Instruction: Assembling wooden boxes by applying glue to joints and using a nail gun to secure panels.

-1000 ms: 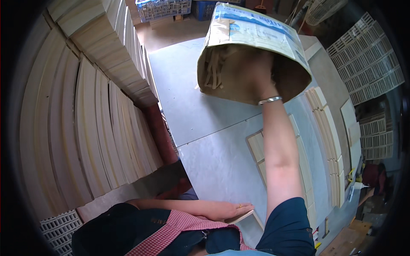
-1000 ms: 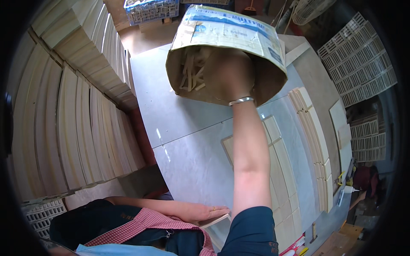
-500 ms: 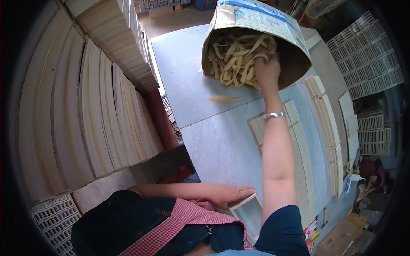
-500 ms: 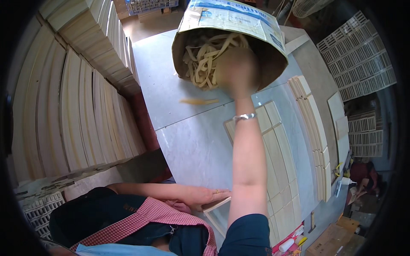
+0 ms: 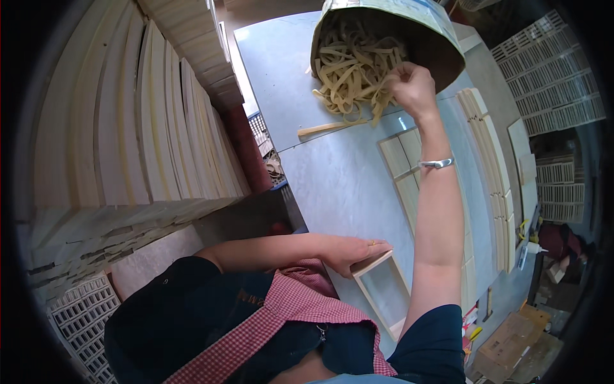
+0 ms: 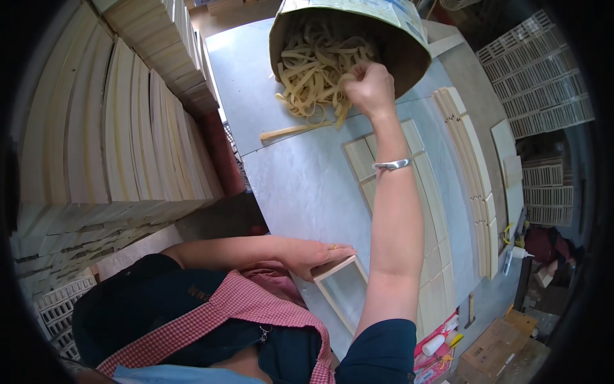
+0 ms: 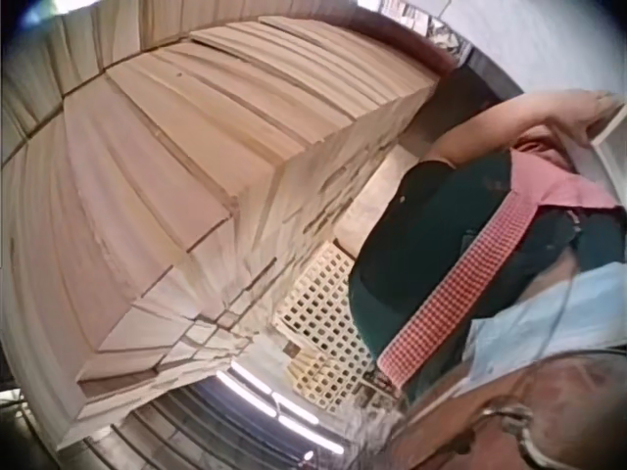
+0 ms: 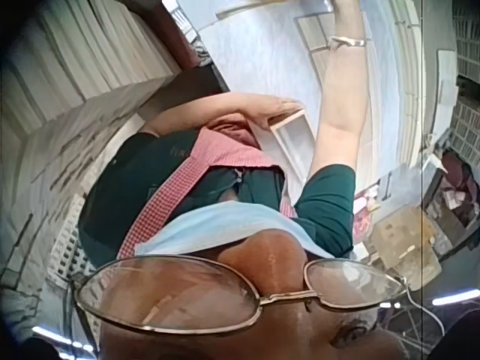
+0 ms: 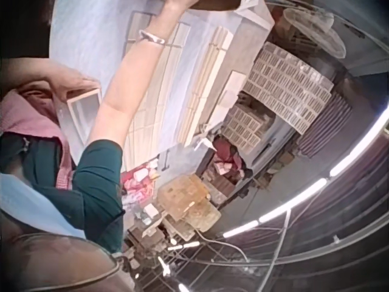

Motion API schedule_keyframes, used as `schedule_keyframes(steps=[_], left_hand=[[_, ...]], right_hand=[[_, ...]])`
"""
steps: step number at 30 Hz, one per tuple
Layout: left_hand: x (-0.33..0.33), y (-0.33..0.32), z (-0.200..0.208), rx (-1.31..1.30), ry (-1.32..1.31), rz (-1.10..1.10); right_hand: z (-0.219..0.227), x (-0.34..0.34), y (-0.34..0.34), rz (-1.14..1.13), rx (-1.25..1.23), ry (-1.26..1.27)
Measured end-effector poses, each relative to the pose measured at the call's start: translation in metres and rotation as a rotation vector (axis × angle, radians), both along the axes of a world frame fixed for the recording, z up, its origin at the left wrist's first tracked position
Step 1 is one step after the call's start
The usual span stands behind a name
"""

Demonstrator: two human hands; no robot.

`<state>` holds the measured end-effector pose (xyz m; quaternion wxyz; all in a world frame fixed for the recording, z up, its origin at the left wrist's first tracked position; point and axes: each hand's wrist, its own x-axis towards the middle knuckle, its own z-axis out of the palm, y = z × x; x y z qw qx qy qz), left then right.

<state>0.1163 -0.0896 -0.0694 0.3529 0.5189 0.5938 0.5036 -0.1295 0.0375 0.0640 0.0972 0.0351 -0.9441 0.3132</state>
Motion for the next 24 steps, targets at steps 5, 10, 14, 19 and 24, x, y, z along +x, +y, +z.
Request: schedule_keyframes(steps=[5,10,14,19,24], left_hand=[[-0.004,-0.004,0.01,-0.046,0.038,-0.005],[0.0,-0.007,0.018,-0.09,0.023,-0.033],[-0.001,-0.004,0.011,-0.021,0.055,-0.003],[-0.006,-0.005,0.023,-0.219,0.048,0.012],[-0.003,-0.001,0.009,-0.18,0.113,0.057]], right_hand=[[0.024,0.048,-0.003,-0.01,-0.557,-0.002],[0.003,0.123,0.017,0.088,-0.084,-0.375],[-0.01,0.177,0.038,-0.023,-0.347,-0.197],[-0.018,0.243,0.077,-0.296,-0.272,0.054],[-0.051,0.303,0.082,-0.35,-0.037,-0.03]])
